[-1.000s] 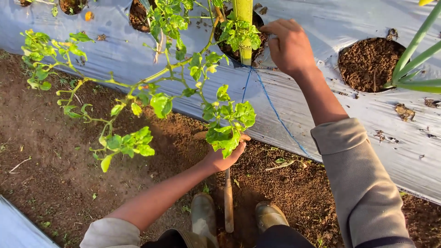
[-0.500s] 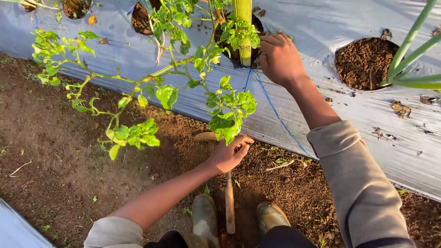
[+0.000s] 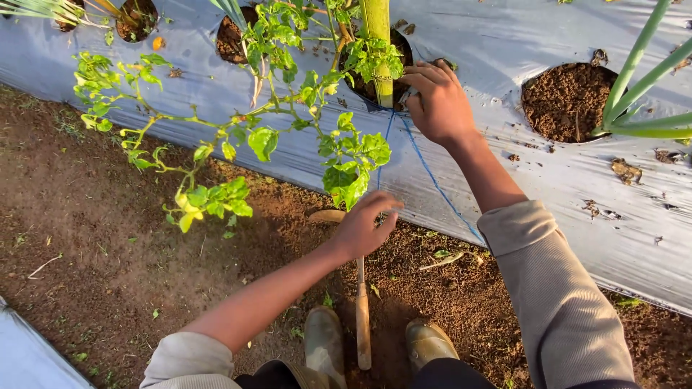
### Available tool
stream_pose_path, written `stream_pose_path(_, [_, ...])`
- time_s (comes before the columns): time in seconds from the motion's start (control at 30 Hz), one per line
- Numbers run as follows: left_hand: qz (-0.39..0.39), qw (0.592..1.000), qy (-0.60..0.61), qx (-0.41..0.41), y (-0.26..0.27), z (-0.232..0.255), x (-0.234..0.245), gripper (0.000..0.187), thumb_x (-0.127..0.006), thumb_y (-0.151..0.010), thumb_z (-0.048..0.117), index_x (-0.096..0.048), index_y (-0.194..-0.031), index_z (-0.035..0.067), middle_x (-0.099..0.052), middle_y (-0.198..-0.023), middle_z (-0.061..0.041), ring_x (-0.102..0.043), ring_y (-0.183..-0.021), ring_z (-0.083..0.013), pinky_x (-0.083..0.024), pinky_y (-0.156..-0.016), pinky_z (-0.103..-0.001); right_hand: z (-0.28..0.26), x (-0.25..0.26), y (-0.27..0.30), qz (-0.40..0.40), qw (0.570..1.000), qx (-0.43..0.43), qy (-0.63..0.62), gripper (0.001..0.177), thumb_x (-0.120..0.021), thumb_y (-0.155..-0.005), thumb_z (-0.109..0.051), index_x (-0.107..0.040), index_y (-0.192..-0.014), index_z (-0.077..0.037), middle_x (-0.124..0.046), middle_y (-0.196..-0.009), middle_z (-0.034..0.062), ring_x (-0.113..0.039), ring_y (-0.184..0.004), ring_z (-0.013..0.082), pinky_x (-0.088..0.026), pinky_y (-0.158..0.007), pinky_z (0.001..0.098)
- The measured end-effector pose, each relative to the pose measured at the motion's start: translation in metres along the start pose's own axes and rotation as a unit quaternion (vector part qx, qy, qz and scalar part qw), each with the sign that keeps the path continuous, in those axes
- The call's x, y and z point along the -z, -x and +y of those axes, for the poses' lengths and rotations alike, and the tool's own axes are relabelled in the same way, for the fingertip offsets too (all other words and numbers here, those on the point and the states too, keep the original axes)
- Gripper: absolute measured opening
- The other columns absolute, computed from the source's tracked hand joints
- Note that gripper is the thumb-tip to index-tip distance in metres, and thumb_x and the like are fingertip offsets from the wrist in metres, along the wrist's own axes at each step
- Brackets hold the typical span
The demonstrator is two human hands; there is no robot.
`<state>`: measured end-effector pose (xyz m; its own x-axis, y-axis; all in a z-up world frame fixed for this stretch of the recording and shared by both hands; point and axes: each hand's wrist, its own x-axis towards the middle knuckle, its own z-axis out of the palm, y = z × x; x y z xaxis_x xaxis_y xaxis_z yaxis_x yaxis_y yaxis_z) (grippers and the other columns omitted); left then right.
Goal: Using a hand hoe to loosen soil and then mounding it around the base of plants growing through plastic mulch to provide support.
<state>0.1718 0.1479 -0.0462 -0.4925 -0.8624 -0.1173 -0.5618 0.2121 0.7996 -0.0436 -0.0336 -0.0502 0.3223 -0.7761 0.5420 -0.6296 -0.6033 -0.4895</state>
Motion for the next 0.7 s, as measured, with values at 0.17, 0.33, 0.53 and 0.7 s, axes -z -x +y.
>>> stream_pose_path(0.17, [0.222, 0.947, 0.226, -0.045, -0.094, -0.082, 0.0, 0.04, -0.058, -0.1, 0.025, -0.061, -0.133, 0.002, -0.06, -0.135, -0.019, -0.059, -0.123, -0.0277, -0.052, -0.109, -0.043, -0.009, -0.005, 0.007, 0.004, 0.999, -0.03, 0.018, 0.044, -0.051, -0.091, -0.007, -0.068, -0.132, -0.002, -0.067, -0.135, 0.0182, -0.056, -0.132, 0.0372, -0.03, -0.117, 0.0577])
stream_pose_path(0.33, [0.468, 0.875, -0.063, -0.108, -0.145, 0.002, 0.05, 0.053, -0.08, -0.086, 0.047, -0.063, -0.124, 0.014, -0.066, -0.122, -0.005, -0.067, -0.103, -0.0243, -0.059, -0.093, -0.04, 0.0, -0.022, 0.008, -0.044, 0.99, -0.044, 0.129, 0.05, -0.052, -0.098, -0.019, -0.061, -0.143, 0.0, -0.058, -0.148, 0.0183, -0.046, -0.142, 0.036, -0.021, -0.123, 0.0568])
stream_pose_path(0.53, [0.43, 0.898, -0.053, 0.074, -0.19, 0.025, 0.068, 0.066, -0.084, -0.079, 0.065, -0.069, -0.122, 0.016, -0.063, -0.113, -0.006, -0.07, -0.106, -0.0349, -0.062, -0.085, -0.056, -0.006, -0.026, 0.013, 0.059, 0.974, -0.02, 0.219, 0.031, -0.061, -0.093, -0.025, -0.077, -0.117, -0.013, -0.074, -0.125, 0.0068, -0.063, -0.129, 0.025, -0.03, -0.121, 0.0489])
stream_pose_path(0.7, [0.451, 0.875, 0.016, 0.172, -0.192, 0.04, 0.083, 0.062, -0.086, -0.072, 0.061, -0.068, -0.111, 0.016, -0.061, -0.123, -0.013, -0.073, -0.098, -0.0372, -0.06, -0.075, -0.059, -0.016, -0.015, 0.014, 0.009, 0.987, -0.046, 0.153, 0.037, -0.055, -0.096, -0.022, -0.073, -0.127, -0.015, -0.069, -0.134, 0.0064, -0.056, -0.137, 0.0267, -0.025, -0.125, 0.0506])
